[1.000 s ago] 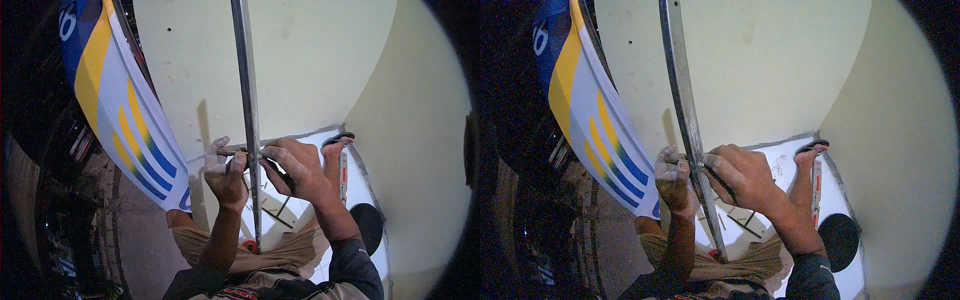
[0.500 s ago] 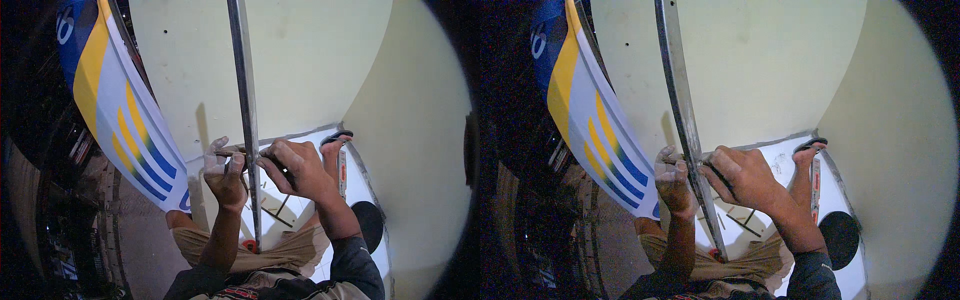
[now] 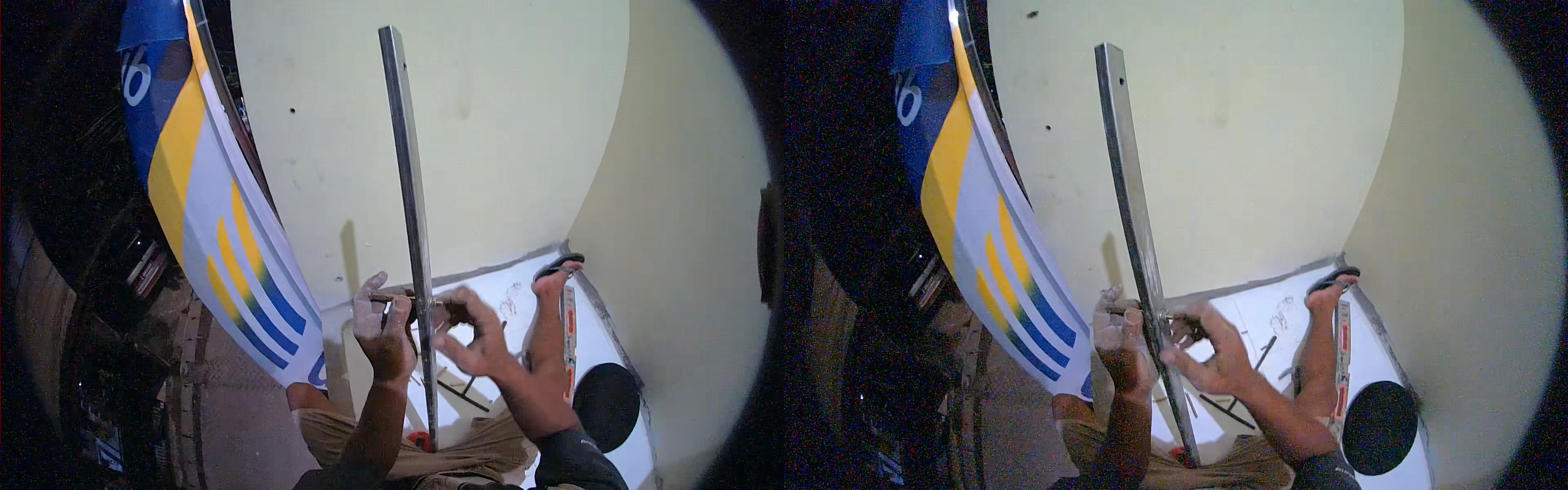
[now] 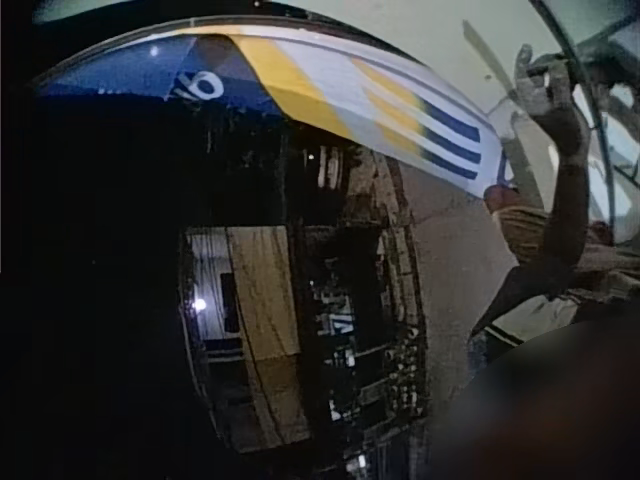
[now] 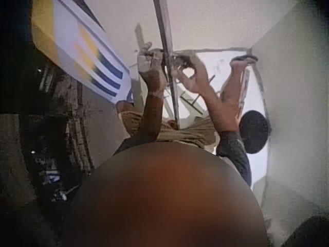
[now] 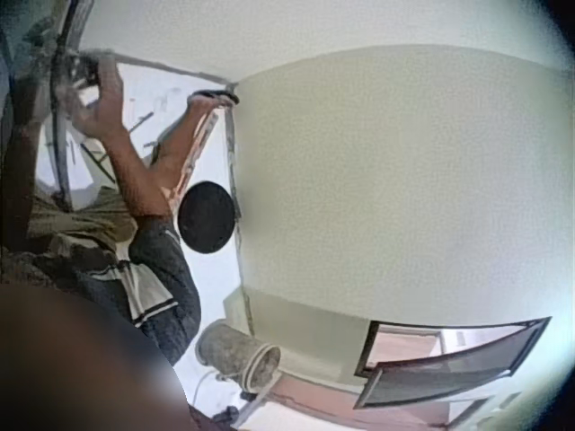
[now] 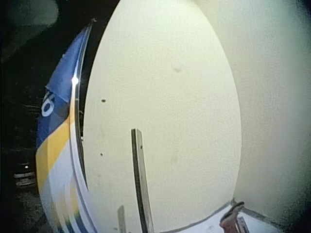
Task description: Marking and preparing aluminum profile segments for assembly using a square and a pencil.
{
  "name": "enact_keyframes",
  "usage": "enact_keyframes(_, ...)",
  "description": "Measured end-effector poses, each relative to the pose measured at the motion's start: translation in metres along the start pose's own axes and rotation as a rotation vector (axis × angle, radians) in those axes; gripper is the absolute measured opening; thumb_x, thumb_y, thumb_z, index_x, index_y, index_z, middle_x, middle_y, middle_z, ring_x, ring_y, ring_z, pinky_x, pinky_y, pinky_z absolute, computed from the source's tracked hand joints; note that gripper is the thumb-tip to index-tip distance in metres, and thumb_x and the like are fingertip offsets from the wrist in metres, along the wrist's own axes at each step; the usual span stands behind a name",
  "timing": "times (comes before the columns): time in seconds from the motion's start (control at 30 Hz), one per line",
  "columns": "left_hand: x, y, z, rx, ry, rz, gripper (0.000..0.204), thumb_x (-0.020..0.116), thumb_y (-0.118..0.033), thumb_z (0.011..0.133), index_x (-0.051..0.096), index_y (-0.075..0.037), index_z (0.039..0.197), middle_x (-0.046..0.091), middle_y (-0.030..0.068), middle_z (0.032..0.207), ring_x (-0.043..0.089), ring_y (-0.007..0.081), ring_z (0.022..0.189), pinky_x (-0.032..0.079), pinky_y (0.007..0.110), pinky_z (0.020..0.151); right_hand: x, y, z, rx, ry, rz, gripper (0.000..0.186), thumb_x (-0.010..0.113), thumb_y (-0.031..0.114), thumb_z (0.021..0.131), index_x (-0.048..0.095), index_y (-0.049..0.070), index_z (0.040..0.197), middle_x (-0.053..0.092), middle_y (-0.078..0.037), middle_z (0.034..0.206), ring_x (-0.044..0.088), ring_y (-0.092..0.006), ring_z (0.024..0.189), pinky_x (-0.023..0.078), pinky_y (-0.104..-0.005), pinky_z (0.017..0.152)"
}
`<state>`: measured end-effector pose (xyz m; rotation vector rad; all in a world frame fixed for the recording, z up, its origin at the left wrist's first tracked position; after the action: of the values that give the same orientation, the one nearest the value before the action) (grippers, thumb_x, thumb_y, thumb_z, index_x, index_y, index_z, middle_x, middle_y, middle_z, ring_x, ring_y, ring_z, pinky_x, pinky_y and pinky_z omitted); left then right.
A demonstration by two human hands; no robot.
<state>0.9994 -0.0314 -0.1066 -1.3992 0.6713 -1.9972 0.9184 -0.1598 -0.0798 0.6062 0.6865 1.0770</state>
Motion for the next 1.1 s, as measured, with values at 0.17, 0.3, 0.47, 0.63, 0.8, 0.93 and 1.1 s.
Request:
enact_keyframes(0.17,0.009,-0.009,-0.001,0.012,0.018,0.048,0.052,0.068,-0.018,0.09,0.047,0.004,0.133,0.063,0.0061,0.093,0.059,0.0123,0.084,0.049,0.024,0.078,0.041,-0.042,-0.065,0.198,0.112,0.149,0.054,0.079,0.028,0.085,0.051,0.002,0.124,0.06,-0.006,0.094,0.059,-0.0147,0.083,0.051,-0.0311,0.073)
enact_keyframes(0.3,0.003,-0.006,0.002,-0.026,-0.011,0.057,0.058,0.068,-0.021,0.091,0.044,0.003,0.138,0.059,0.003,0.088,0.055,0.0101,0.078,0.047,0.022,0.073,0.071,-0.053,-0.094,0.621,-0.017,0.492,0.045,0.078,0.025,0.087,0.054,0.003,0.118,0.06,-0.005,0.088,0.057,-0.0141,0.075,0.05,-0.0303,0.068)
enact_keyframes(0.47,0.009,-0.013,0.01,-0.125,0.252,-0.113,0.085,0.073,-0.032,0.088,0.027,0.0,0.153,0.053,0.0032,0.1,0.043,0.0042,0.072,0.04,0.018,0.066,0.056,-0.036,-0.069,0.413,-0.177,0.136,0.04,0.08,0.022,0.086,0.055,0.003,0.111,0.06,-0.003,0.077,0.057,-0.0105,0.07,0.05,-0.0283,0.065)
enact_keyframes(0.63,0.028,-0.039,0.023,-0.017,0.271,0.063,0.086,0.071,-0.034,0.089,0.024,0.002,0.152,0.045,0.019,0.142,0.056,0.0224,0.117,0.051,0.029,0.089,0.028,-0.014,-0.04,0.361,-0.239,-0.168,0.05,0.081,0.023,0.084,0.053,0.0,0.119,0.067,-0.01,0.079,0.063,-0.0127,0.069,0.053,-0.0309,0.064)
enact_keyframes(0.8,0.015,-0.052,0.046,0.327,0.387,0.489,0.069,0.063,-0.026,0.095,0.031,0.002,0.149,0.047,0.0203,0.14,0.048,0.032,0.129,0.039,0.046,0.109,0.007,0.002,-0.022,0.075,-0.258,-0.277,0.058,0.08,0.032,0.085,0.056,0.004,0.13,0.072,-0.016,0.095,0.073,-0.0241,0.076,0.057,-0.034,0.066)
enact_keyframes(0.93,-0.004,-0.104,0.081,0.179,0.478,-0.078,0.063,0.039,-0.043,0.105,0.037,0.005,0.145,0.052,0.0246,0.133,0.05,0.0382,0.126,0.036,0.048,0.113,0.019,-0.021,-0.014,-0.111,-0.145,-0.421,0.059,0.083,0.03,0.077,0.059,0.006,0.126,0.071,-0.013,0.088,0.069,-0.0273,0.065,0.055,-0.0348,0.057)
enact_keyframes(1.1,-0.046,-0.127,0.101,0.176,0.125,0.122,0.071,0.046,-0.05,0.102,0.035,0.004,0.146,0.055,0.0163,0.132,0.058,0.0251,0.109,0.044,0.043,0.101,0.044,-0.053,-0.051,-0.228,-0.071,-0.557,0.063,0.077,0.037,0.081,0.054,0.008,0.132,0.063,-0.006,0.076,0.063,-0.0215,0.058,0.051,-0.0333,0.048)
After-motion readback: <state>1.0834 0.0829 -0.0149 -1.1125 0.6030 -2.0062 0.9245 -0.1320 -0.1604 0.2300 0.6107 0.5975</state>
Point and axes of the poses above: each hand's wrist, its own z-axis towards the middle knuckle, its own x-axis out of the palm, y = z × x, the point moved 5 cm from there along z, towards the middle knuckle
